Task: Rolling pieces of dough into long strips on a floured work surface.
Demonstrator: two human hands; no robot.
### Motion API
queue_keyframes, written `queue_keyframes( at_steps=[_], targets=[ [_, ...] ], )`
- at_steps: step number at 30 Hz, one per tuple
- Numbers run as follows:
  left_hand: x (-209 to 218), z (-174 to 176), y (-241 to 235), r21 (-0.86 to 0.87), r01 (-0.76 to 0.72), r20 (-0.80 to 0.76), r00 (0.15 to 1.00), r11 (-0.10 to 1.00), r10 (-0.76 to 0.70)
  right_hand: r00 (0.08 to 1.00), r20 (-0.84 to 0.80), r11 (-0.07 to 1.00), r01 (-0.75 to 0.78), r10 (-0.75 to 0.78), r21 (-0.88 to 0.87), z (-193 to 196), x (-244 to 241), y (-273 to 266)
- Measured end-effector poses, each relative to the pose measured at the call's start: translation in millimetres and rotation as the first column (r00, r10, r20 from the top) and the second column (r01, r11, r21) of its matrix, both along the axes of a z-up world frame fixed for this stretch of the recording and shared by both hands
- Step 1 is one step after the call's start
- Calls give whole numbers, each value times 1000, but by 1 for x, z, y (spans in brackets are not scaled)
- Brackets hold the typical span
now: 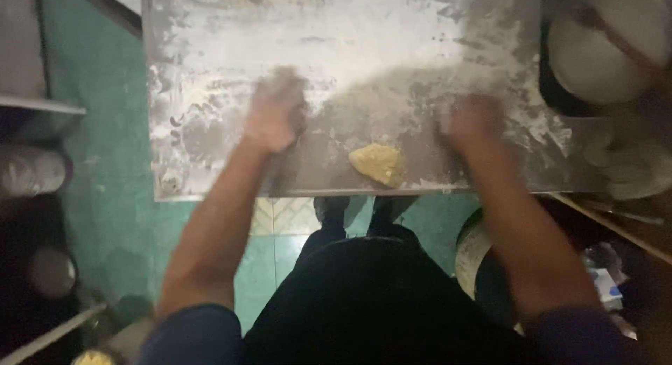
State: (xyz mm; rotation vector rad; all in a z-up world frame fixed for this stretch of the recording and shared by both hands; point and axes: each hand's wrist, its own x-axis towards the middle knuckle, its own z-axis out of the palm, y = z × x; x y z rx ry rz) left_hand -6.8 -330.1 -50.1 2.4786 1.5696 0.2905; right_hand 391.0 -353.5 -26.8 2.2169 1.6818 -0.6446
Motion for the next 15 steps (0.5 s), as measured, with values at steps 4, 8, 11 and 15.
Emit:
queue_keyframes(
  at_steps=[4,8,11,15],
  targets=[
    [23,19,-27,29,61,194,979,998,-65,884,209,805,-468,419,366,-56,-17,7],
    [14,23,-57,59,-27,152,988,998,18,936,6,767,-293,352,571,-82,31,36],
    [9,31,-77,50,-57,78,996,997,53,943,-150,819,-171,297,547,-30,55,56],
    [19,26,-59,96,-96,105,991,991,86,838,315,422,-507,446,751,-9,121,194]
  ],
)
